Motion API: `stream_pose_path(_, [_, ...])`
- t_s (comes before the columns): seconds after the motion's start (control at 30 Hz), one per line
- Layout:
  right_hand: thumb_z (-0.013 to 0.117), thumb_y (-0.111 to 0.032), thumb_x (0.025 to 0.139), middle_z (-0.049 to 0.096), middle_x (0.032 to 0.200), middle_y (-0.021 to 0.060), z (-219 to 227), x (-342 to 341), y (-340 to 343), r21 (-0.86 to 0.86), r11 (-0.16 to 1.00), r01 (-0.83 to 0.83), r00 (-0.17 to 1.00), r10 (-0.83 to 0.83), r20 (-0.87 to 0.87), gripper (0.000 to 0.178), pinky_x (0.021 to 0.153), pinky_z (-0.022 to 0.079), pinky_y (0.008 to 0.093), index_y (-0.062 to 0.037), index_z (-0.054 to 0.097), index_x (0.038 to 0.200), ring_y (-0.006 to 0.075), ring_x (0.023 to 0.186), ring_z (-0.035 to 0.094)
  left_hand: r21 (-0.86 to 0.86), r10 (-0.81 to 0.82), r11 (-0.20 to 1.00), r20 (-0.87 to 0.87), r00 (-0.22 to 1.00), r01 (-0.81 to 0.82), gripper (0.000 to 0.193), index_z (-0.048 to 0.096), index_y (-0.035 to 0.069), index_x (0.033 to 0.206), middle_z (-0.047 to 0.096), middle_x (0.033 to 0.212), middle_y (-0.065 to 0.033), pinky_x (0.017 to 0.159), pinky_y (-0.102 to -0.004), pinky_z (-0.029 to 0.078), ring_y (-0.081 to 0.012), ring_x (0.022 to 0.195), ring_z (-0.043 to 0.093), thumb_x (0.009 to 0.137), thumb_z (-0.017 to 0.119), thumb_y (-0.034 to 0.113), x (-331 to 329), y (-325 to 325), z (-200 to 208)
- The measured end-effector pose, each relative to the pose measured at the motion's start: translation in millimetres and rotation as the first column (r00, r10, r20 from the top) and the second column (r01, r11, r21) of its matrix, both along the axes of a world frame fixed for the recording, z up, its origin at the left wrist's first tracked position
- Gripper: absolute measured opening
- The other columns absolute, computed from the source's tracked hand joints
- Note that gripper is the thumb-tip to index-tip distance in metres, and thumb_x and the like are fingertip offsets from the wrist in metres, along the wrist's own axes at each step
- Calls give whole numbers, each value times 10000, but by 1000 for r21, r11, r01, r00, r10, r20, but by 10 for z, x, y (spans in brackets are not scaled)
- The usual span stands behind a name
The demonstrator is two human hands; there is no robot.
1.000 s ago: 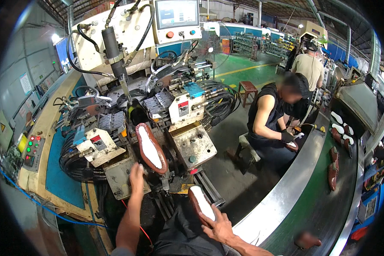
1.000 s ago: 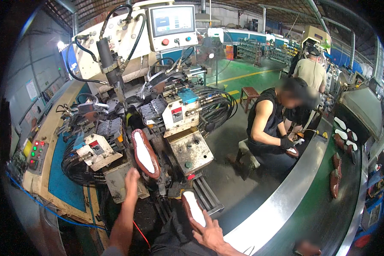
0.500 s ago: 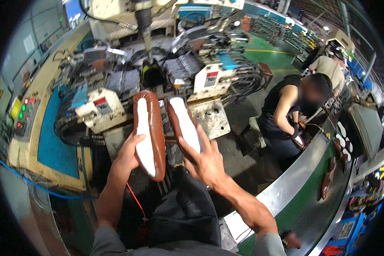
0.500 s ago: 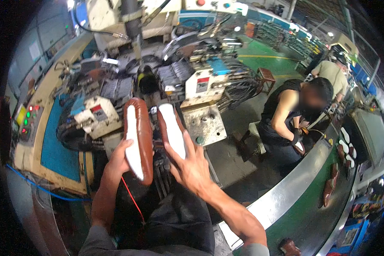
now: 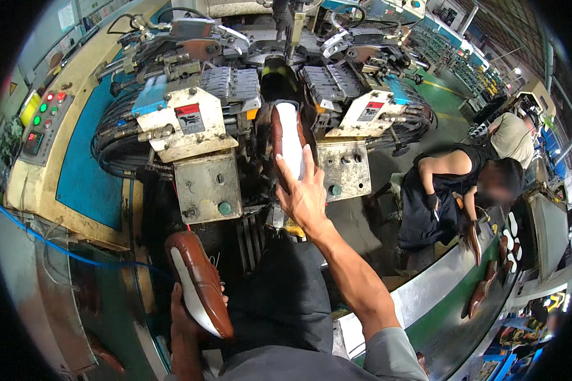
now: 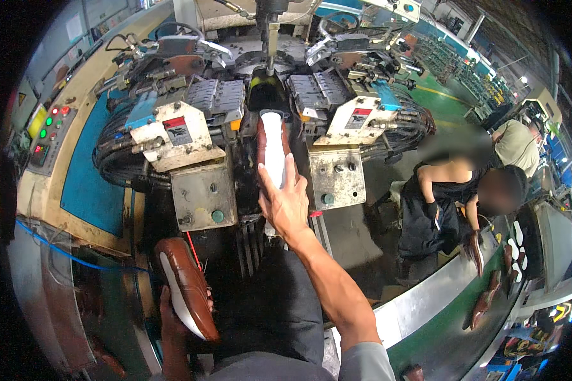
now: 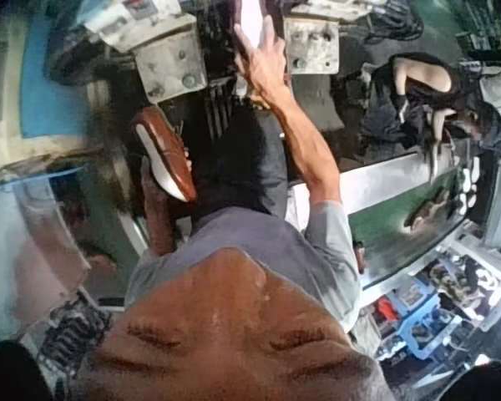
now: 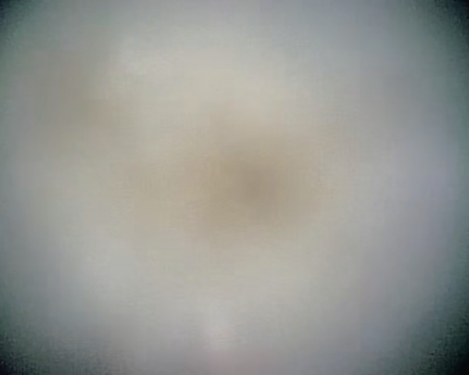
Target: Operating a specialized lasting machine to shape and attach shoe uppers in a factory setting.
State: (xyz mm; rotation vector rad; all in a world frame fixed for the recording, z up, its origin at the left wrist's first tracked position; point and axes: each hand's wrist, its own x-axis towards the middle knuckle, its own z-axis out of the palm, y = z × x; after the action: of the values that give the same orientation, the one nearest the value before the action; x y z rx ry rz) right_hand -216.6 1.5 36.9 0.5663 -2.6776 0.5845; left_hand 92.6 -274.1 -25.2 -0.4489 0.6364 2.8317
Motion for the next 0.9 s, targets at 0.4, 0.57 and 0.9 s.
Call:
stream_pose_path(0.4, [772, -131, 887, 430, 1669, 295, -175, -159, -9, 133, 985, -113, 940, 149, -307, 787, 1322, 319, 567, -78, 507, 1626, 482, 1566, 403, -168, -177, 967, 102, 979, 193, 776, 427, 14, 1633, 645, 1470, -277, 1144, -670, 531, -478, 1297, 679, 1107, 530, 575, -263, 421, -190])
stream_pose_path(0.57, [725, -157, 919, 501, 1613, 289, -85, -686, -220, 133, 987, -90, 923, 133, -362, 725, 1317, 326, 548, -63, 526, 1610, 470, 1528, 450, -158, -233, 956, 98, 968, 246, 794, 333, 55, 1685, 597, 1521, -238, 1117, -659, 558, -457, 1304, 676, 1087, 613, 497, -572, 680, -98])
stream_pose_path(0.9, [649, -206, 991, 582, 1532, 290, 85, -1787, -511, 147, 989, -21, 833, 99, -544, 531, 1288, 350, 532, -43, 641, 1497, 448, 1478, 515, -452, -218, 859, 102, 971, 240, 812, 271, 43, 1701, 601, 1508, -235, 1128, -597, 562, -412, 1287, 693, 1096, 596, 476, -1173, 867, -258])
